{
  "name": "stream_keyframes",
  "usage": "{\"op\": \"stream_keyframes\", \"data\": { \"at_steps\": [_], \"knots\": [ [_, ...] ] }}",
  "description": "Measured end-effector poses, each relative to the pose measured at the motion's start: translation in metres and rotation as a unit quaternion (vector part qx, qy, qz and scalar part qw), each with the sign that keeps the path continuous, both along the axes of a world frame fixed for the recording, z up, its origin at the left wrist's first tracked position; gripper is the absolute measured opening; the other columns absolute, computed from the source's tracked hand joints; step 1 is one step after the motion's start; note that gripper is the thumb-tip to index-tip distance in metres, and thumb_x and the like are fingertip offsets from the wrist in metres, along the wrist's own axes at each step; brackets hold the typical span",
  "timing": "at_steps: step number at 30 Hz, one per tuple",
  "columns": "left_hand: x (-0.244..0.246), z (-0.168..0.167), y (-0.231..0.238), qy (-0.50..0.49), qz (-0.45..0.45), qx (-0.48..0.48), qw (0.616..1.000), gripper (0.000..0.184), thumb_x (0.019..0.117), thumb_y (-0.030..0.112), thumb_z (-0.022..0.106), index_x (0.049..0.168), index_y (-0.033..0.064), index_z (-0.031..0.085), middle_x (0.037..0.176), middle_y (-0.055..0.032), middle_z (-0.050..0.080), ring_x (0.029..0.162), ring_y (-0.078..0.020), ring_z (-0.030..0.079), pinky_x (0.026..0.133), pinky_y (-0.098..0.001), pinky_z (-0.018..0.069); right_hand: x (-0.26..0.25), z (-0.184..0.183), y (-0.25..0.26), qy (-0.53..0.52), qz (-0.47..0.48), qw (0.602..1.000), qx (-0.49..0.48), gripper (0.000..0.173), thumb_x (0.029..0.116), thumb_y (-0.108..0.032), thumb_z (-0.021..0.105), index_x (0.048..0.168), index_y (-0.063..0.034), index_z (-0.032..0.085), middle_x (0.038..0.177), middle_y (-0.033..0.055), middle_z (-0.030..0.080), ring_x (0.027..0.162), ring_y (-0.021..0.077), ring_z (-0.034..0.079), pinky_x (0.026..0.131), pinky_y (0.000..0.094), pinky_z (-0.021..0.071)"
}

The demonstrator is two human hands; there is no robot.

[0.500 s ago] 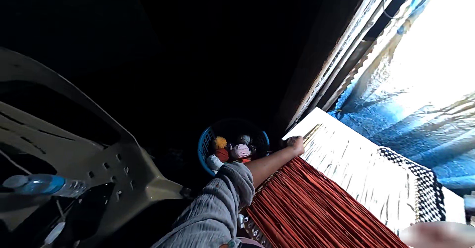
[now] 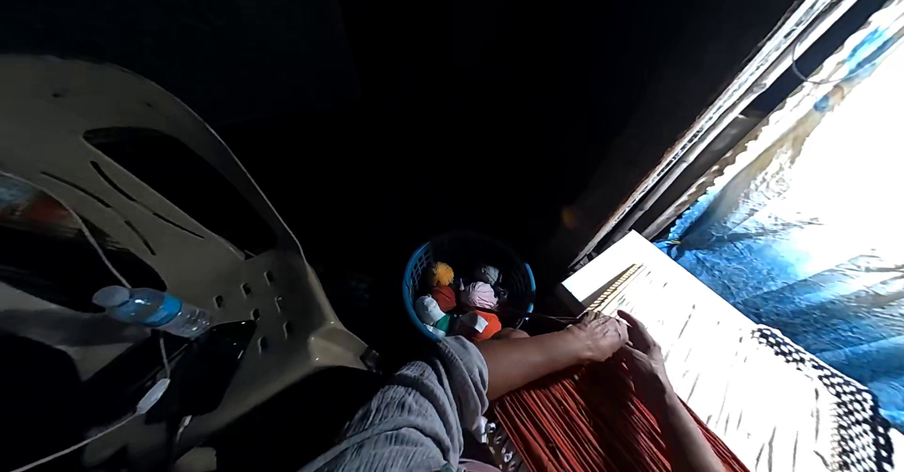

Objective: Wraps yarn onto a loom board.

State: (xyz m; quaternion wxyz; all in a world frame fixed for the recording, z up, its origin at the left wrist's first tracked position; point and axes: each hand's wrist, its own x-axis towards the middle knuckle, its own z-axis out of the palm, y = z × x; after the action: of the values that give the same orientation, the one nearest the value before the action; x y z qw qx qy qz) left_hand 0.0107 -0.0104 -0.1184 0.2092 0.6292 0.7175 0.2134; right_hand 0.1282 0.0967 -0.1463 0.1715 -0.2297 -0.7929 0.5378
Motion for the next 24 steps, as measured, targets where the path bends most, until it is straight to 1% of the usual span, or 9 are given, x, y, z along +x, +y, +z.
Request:
{"op": "stream_keyframes", "data": {
  "at_steps": [2, 4, 7, 10, 13, 16, 18, 21, 24],
  "knots": [
    [-0.003, -0.009, -0.008, 0.003, -0.01, 0.033, 0.999, 0.038, 0.102, 0.006, 0.055, 0.137, -0.0072, 0.052, 0.125, -0.0287, 0.064, 0.126, -0.0437, 0.058, 0.111, -0.0574, 0.041, -0.012, -0.003, -0.007, -0.023, 0.017, 1.0, 0.011, 0.049, 0.0942, -0.011, 0.054, 0.141, 0.0037, 0.053, 0.12, 0.0119, 0.069, 0.104, 0.008, 0.067, 0.094, 0.0284, 0.0555],
    [-0.01, -0.011, -0.018, -0.005, -0.015, 0.045, 0.999, 0.047, 0.0942, 0.002, 0.063, 0.138, -0.0065, 0.051, 0.12, -0.028, 0.066, 0.121, -0.043, 0.061, 0.109, -0.0568, 0.0414, -0.017, -0.004, -0.011, -0.052, 0.038, 0.996, 0.053, 0.044, 0.0908, -0.016, 0.06, 0.131, 0.0023, 0.062, 0.115, 0.009, 0.072, 0.104, 0.0075, 0.067, 0.096, 0.0297, 0.0542],
    [-0.025, -0.01, -0.027, -0.07, 0.005, 0.035, 0.997, 0.054, 0.094, 0.003, 0.06, 0.145, -0.0056, 0.043, 0.124, -0.0289, 0.064, 0.121, -0.0421, 0.061, 0.11, -0.0558, 0.0413, -0.02, -0.008, -0.009, -0.053, 0.032, 0.995, 0.077, 0.024, 0.0885, -0.013, 0.063, 0.108, -0.0012, 0.07, 0.094, 0.0029, 0.073, 0.086, 0.004, 0.068, 0.082, 0.0272, 0.0575],
    [-0.04, -0.019, -0.027, -0.153, 0.03, 0.052, 0.986, 0.051, 0.0938, 0.002, 0.058, 0.143, -0.0032, 0.045, 0.124, -0.0268, 0.064, 0.118, -0.0406, 0.062, 0.105, -0.0571, 0.046, -0.014, -0.012, -0.006, -0.05, 0.023, 0.996, 0.076, 0.023, 0.0928, -0.016, 0.065, 0.11, -0.0017, 0.071, 0.091, 0.0028, 0.073, 0.08, 0.0041, 0.068, 0.076, 0.0255, 0.0572],
    [-0.057, -0.026, -0.023, -0.205, 0.02, 0.079, 0.975, 0.047, 0.0915, 0.005, 0.065, 0.136, -0.0044, 0.05, 0.118, -0.0269, 0.065, 0.112, -0.0399, 0.064, 0.1, -0.0572, 0.0479, -0.012, -0.015, -0.008, -0.054, 0.012, 0.996, 0.066, 0.029, 0.0925, -0.024, 0.069, 0.112, -0.0026, 0.071, 0.091, 0.0039, 0.074, 0.08, 0.0076, 0.07, 0.077, 0.0283, 0.0593],
    [-0.083, -0.04, -0.018, -0.224, 0.003, 0.117, 0.967, 0.048, 0.0868, 0.005, 0.071, 0.13, -0.0088, 0.054, 0.114, -0.0272, 0.065, 0.103, -0.0356, 0.066, 0.094, -0.0504, 0.0523, -0.015, -0.013, -0.01, -0.07, 0.009, 0.995, 0.066, 0.024, 0.0937, -0.022, 0.07, 0.107, -0.002, 0.07, 0.088, 0.0048, 0.072, 0.077, 0.0096, 0.069, 0.074, 0.0301, 0.0591],
    [-0.104, -0.056, -0.022, -0.222, 0.011, 0.126, 0.967, 0.045, 0.0872, 0.006, 0.07, 0.127, -0.0101, 0.056, 0.109, -0.0258, 0.067, 0.096, -0.0316, 0.066, 0.09, -0.0469, 0.0535, -0.017, -0.012, -0.011, -0.086, 0.002, 0.993, 0.081, 0.022, 0.0944, -0.022, 0.068, 0.104, -0.002, 0.069, 0.085, 0.0038, 0.07, 0.075, 0.0085, 0.066, 0.073, 0.0299, 0.0571],
    [-0.14, -0.101, -0.036, -0.204, 0.074, 0.147, 0.965, 0.032, 0.0852, 0.005, 0.068, 0.114, -0.0081, 0.061, 0.088, -0.0191, 0.064, 0.08, -0.026, 0.062, 0.076, -0.0435, 0.0524, -0.019, -0.01, -0.011, -0.11, -0.013, 0.99, 0.085, 0.02, 0.0934, -0.021, 0.068, 0.099, -0.0026, 0.068, 0.083, 0.0039, 0.067, 0.075, 0.0099, 0.064, 0.073, 0.0327, 0.0548],
    [-0.175, -0.157, -0.079, -0.177, 0.192, 0.088, 0.961, 0.028, 0.0883, 0.006, 0.07, 0.111, -0.0093, 0.063, 0.098, -0.0247, 0.066, 0.094, -0.0343, 0.064, 0.087, -0.0502, 0.0522, -0.017, -0.008, -0.012, -0.111, -0.026, 0.991, 0.067, 0.016, 0.0923, -0.02, 0.067, 0.093, -0.0038, 0.066, 0.078, 0.002, 0.063, 0.071, 0.0102, 0.061, 0.07, 0.0339, 0.0527]
  ]
}}
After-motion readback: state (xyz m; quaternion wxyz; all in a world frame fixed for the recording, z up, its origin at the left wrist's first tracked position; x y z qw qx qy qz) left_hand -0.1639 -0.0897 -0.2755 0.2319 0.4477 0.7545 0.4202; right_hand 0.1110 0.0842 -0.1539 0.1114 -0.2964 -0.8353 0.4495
